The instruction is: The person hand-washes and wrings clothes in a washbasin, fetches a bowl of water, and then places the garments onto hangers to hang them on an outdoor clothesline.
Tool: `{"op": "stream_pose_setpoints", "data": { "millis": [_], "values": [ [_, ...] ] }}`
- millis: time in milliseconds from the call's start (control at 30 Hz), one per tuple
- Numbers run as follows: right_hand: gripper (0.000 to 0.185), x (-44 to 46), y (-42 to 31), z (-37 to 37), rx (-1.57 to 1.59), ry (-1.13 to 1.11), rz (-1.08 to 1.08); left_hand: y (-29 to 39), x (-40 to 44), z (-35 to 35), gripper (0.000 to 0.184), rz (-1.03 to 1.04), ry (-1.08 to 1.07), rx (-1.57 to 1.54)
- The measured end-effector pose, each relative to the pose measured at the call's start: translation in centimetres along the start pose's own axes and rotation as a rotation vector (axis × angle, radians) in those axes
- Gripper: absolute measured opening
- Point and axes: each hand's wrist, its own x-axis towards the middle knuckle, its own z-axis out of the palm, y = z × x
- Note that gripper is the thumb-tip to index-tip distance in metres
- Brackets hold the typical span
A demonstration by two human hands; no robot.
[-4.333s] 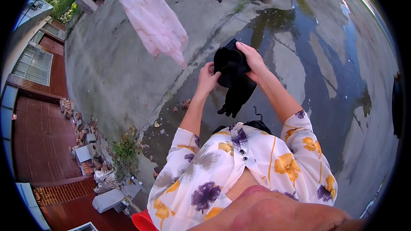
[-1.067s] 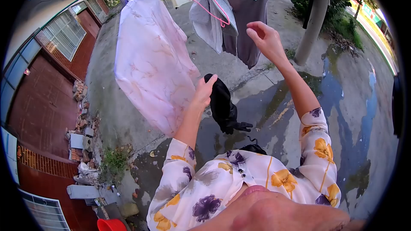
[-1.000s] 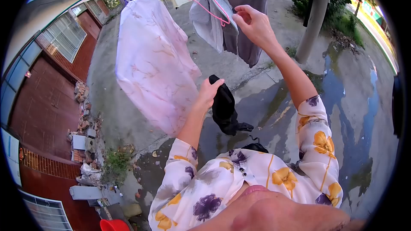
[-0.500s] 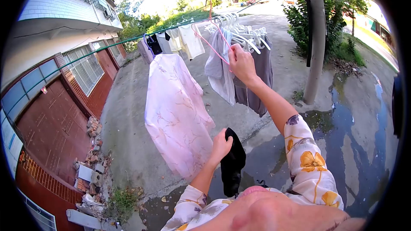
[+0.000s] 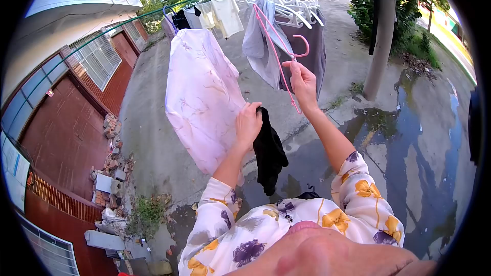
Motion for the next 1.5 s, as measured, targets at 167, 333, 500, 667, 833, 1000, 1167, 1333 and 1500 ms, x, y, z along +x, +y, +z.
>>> {"op": "stream_pose_setpoints", "data": {
  "millis": [167,333,500,667,833,1000,1167,1333,1500],
  "values": [
    [0.032,-5.2,-2.3,-2.2,0.277,0.113,0.083,0.2,2.6,-1.0,0.020,-0.031,0.008,0.035],
    [0.031,-9.0,-1.7,-1.8,0.610,0.029,0.029,1.7,4.9,-0.8,0.025,-0.073,-0.068,0.082],
    [0.036,-10.1,-0.3,-2.6,0.471,0.007,0.045,2.8,5.5,-0.6,0.027,-0.056,-0.141,0.071],
    [0.044,-10.7,1.1,-4.6,0.008,0.150,-0.134,3.0,5.3,0.8,0.030,-0.038,-0.181,0.047],
    [0.050,-11.7,-0.2,-4.2,-0.208,0.199,-0.277,2.3,5.2,2.3,0.033,-0.150,-0.341,-0.099],
    [0.039,-11.5,1.1,-4.2,-0.069,0.325,-0.202,2.4,4.1,2.3,0.034,-0.205,-0.365,-0.227],
    [0.034,-12.4,3.2,-4.2,0.082,0.268,-0.133,2.6,3.6,2.0,0.030,-0.232,-0.360,-0.393],
    [0.035,-15.6,8.2,-5.9,0.163,0.260,0.046,3.2,4.4,0.4,0.026,-0.558,-0.325,-0.754],
    [0.036,-15.9,8.1,-9.4,-0.287,0.144,0.016,2.2,4.6,-1.7,0.023,-0.477,-0.321,-0.558]
  ]
}}
